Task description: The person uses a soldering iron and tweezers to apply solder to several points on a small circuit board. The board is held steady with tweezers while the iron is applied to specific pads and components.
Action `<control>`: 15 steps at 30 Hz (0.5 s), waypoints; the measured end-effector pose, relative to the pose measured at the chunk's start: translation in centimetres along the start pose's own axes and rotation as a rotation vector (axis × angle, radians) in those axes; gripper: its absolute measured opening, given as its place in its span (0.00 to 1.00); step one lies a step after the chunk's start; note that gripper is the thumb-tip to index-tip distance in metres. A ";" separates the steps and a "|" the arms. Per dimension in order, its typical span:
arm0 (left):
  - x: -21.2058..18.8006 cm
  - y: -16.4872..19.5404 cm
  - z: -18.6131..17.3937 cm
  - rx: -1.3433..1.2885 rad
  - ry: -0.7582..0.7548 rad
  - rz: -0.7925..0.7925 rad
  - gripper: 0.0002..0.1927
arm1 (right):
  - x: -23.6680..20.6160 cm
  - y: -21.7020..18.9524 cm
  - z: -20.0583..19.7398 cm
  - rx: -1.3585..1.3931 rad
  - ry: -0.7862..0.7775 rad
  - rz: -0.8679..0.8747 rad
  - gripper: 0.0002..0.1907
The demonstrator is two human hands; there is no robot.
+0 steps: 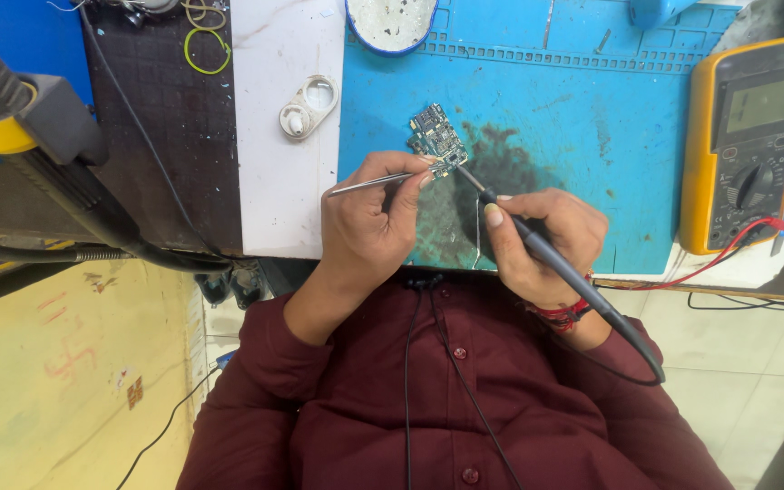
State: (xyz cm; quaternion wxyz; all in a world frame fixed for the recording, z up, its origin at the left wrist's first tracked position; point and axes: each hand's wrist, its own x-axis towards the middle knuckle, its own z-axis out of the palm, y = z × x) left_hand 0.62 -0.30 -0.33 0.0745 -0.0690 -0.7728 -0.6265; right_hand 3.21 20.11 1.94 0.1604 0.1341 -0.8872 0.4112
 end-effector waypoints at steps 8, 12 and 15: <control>0.1 0.0 0.1 0.006 -0.001 0.005 0.04 | 0.0 0.0 0.0 -0.018 -0.006 -0.016 0.07; 0.0 0.0 0.0 0.007 0.002 0.009 0.04 | 0.0 0.0 -0.1 -0.004 -0.004 0.014 0.07; 0.0 0.0 0.0 0.020 -0.005 -0.003 0.04 | 0.0 0.0 0.0 -0.013 -0.014 -0.044 0.07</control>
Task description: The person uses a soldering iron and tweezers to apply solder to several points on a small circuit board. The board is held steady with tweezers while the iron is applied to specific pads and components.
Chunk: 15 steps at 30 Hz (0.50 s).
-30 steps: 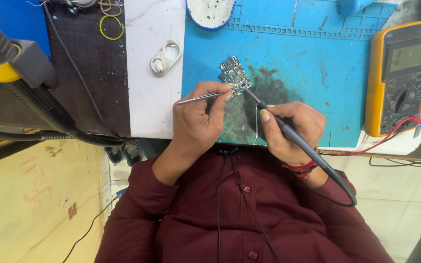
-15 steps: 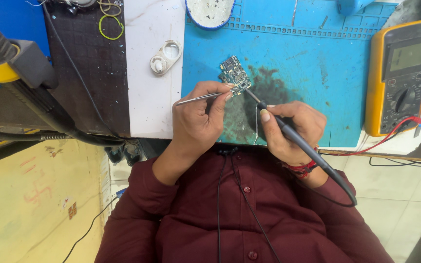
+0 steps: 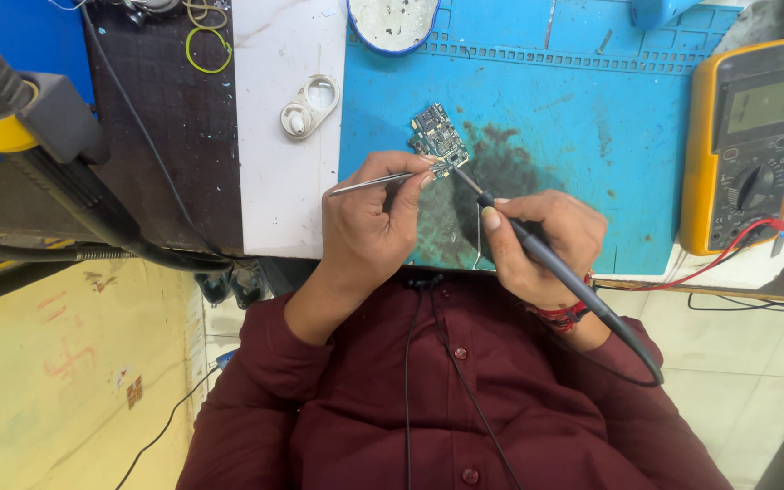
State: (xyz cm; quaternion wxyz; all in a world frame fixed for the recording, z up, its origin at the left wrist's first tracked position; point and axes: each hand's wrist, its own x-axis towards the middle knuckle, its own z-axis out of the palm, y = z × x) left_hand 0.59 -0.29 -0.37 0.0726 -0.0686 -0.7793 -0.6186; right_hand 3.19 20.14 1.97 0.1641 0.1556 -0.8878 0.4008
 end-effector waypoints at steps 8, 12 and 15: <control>0.0 0.0 0.1 -0.009 0.004 0.000 0.04 | 0.0 0.0 0.0 -0.016 0.005 0.032 0.08; 0.0 0.0 0.0 -0.007 0.002 0.017 0.05 | -0.1 0.0 0.0 0.000 0.000 0.024 0.07; -0.1 0.0 0.0 -0.012 0.001 0.009 0.04 | -0.2 0.0 0.0 -0.020 0.015 0.030 0.08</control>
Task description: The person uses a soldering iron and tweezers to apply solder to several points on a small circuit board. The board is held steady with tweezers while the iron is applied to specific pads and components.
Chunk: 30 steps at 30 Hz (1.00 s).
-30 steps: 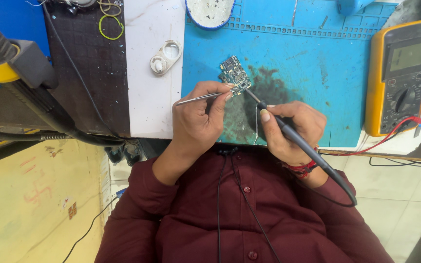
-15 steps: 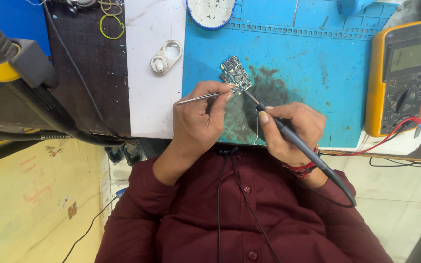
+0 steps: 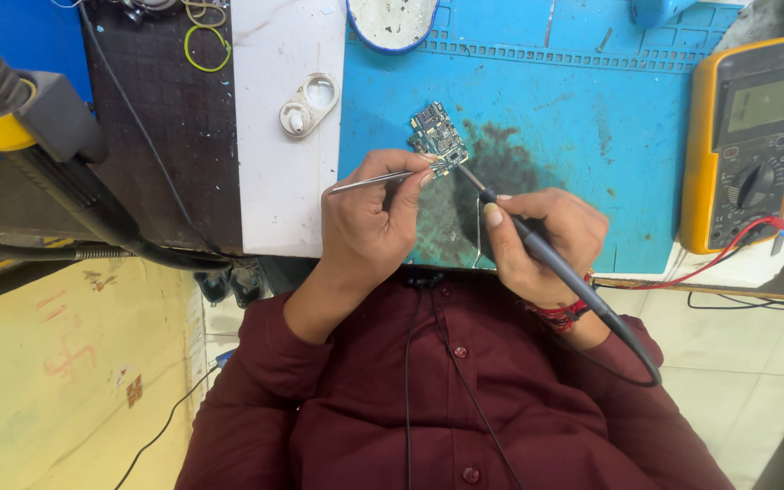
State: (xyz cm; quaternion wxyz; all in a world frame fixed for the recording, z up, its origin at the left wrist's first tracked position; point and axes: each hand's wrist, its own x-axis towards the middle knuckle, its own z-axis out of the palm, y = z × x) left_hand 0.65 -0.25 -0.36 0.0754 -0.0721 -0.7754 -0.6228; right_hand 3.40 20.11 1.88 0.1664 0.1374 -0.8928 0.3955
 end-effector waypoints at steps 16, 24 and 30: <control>0.0 -0.1 0.0 -0.010 -0.004 0.004 0.04 | 0.1 -0.2 0.0 -0.011 -0.008 -0.026 0.08; 0.0 0.0 -0.1 -0.006 -0.010 -0.018 0.04 | 0.2 -0.2 0.0 -0.007 -0.027 -0.044 0.08; 0.0 0.1 -0.1 -0.001 -0.003 -0.007 0.04 | 0.2 -0.2 -0.1 0.015 -0.023 -0.040 0.08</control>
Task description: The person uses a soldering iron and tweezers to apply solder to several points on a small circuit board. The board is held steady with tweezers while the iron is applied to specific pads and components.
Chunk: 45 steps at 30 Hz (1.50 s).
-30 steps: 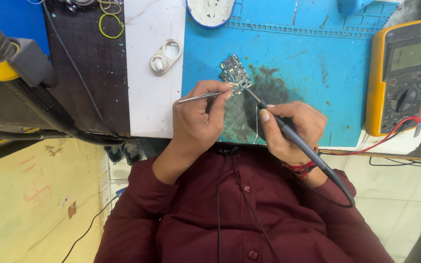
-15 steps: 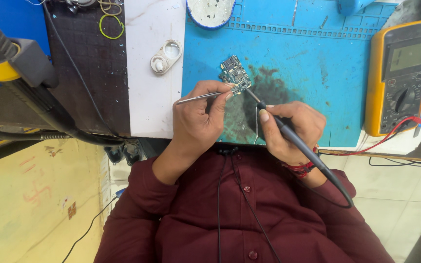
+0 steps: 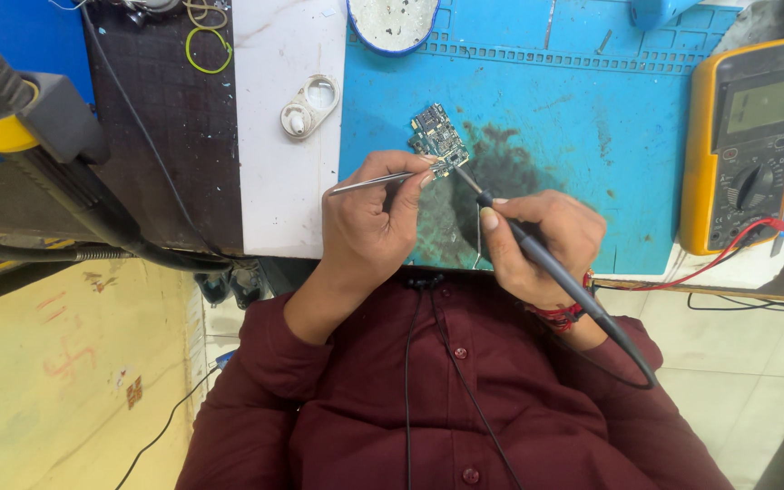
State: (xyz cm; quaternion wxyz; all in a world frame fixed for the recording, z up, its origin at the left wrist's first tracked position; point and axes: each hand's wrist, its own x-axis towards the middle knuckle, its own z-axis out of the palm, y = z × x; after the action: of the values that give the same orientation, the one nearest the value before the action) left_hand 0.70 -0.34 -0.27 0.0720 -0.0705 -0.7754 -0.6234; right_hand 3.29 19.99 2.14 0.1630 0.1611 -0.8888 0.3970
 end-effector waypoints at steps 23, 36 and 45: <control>0.0 0.0 0.1 -0.006 0.005 0.018 0.04 | -0.1 -0.2 0.0 -0.036 0.008 0.021 0.08; 0.0 0.0 0.1 0.002 0.002 -0.008 0.04 | -0.1 0.0 0.1 -0.031 -0.001 -0.015 0.08; 0.0 -0.1 0.1 -0.012 0.006 0.030 0.04 | -0.2 -0.1 0.0 -0.041 0.010 0.026 0.08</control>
State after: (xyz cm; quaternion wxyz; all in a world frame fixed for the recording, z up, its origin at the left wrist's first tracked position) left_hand 0.70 -0.28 -0.37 0.0831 -0.0808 -0.7704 -0.6269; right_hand 3.48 19.92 2.13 0.1655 0.1441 -0.8979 0.3816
